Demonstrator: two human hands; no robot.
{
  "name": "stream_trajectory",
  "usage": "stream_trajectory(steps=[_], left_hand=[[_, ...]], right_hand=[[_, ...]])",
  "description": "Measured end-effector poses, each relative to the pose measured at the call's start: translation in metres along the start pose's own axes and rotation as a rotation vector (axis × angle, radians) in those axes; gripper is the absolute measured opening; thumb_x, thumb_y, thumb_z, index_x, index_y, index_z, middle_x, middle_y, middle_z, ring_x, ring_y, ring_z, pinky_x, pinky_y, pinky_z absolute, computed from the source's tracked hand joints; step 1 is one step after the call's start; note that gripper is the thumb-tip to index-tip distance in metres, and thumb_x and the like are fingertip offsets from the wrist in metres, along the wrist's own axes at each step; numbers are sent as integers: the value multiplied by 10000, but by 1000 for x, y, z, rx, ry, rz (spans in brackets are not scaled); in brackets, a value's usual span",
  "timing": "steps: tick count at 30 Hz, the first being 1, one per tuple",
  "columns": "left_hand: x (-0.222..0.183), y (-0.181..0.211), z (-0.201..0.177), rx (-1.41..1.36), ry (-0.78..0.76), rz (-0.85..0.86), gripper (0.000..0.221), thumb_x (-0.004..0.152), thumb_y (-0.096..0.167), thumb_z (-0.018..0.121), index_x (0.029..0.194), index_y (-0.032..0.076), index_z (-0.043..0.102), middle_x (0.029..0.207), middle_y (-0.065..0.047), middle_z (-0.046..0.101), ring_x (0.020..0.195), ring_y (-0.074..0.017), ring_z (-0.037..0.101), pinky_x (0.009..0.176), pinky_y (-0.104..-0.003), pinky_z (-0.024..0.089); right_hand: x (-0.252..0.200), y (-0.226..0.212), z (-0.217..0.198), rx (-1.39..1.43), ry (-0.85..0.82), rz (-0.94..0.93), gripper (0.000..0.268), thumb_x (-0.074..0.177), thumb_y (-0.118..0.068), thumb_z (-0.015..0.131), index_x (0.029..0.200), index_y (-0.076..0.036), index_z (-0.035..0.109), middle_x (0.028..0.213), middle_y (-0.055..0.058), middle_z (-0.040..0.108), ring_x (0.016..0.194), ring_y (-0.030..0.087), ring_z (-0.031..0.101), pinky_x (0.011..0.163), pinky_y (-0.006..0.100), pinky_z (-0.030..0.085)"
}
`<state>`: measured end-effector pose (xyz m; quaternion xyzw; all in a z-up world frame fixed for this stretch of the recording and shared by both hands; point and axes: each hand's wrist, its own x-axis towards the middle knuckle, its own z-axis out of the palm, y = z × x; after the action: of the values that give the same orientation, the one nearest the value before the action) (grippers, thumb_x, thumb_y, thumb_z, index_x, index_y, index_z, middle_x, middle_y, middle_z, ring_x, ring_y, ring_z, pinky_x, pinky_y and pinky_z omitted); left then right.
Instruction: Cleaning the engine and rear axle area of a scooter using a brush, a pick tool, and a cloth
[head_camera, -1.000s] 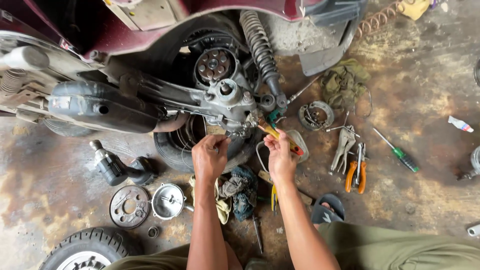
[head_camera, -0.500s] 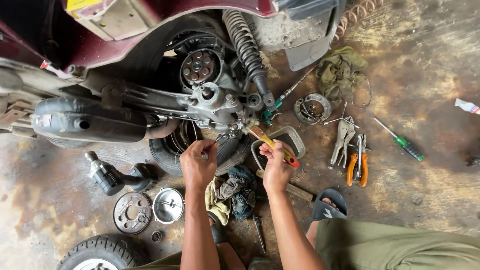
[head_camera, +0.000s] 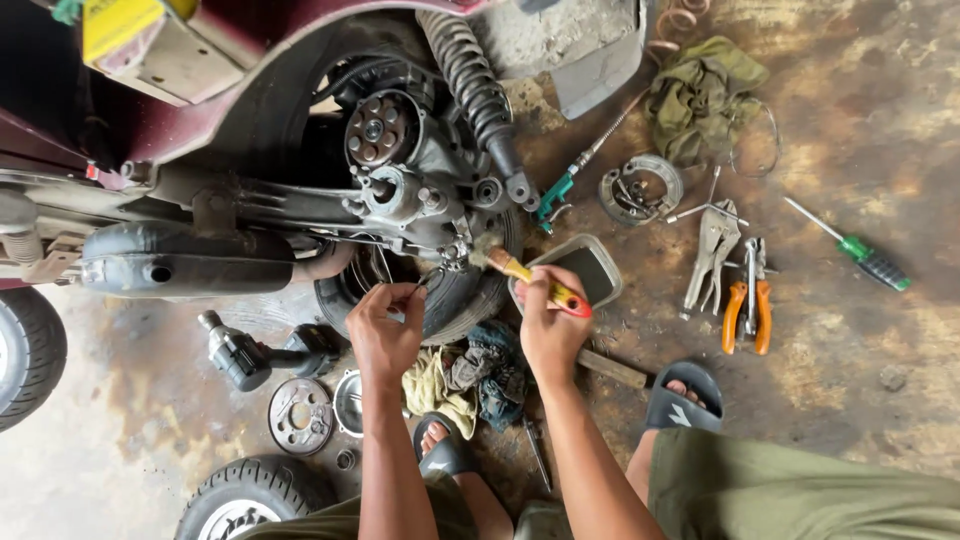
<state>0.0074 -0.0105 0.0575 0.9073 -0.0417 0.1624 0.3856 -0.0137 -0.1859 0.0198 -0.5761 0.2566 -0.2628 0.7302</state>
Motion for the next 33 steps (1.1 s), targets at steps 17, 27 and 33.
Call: stream_trajectory(steps=[17, 27, 33], left_hand=[[-4, -11, 4, -120, 28, -11, 73, 824, 67, 790, 780, 42, 737, 649, -85, 679, 585, -222, 669, 606, -323, 529], [-8, -6, 0, -178, 8, -94, 67, 897, 89, 733, 862, 32, 741, 641, -109, 663, 621, -277, 684, 615, -398, 538], [-9, -10, -1, -234, -42, -178, 99, 945, 119, 707, 886, 44, 730, 649, -111, 651, 642, -292, 682, 597, -441, 536]], right_hand=[[3, 18, 17, 148, -100, -159, 177, 1031, -69, 562, 1092, 38, 689, 857, 273, 736, 795, 302, 761, 731, 415, 676], [-22, 33, 25, 377, -148, -39, 227, 1046, -167, 592, 1141, -1, 715, 908, 217, 749, 840, 239, 746, 787, 365, 657], [-8, 48, 17, 320, -205, -97, 231, 1039, -110, 589, 1153, 60, 695, 887, 299, 735, 823, 309, 760, 767, 410, 659]])
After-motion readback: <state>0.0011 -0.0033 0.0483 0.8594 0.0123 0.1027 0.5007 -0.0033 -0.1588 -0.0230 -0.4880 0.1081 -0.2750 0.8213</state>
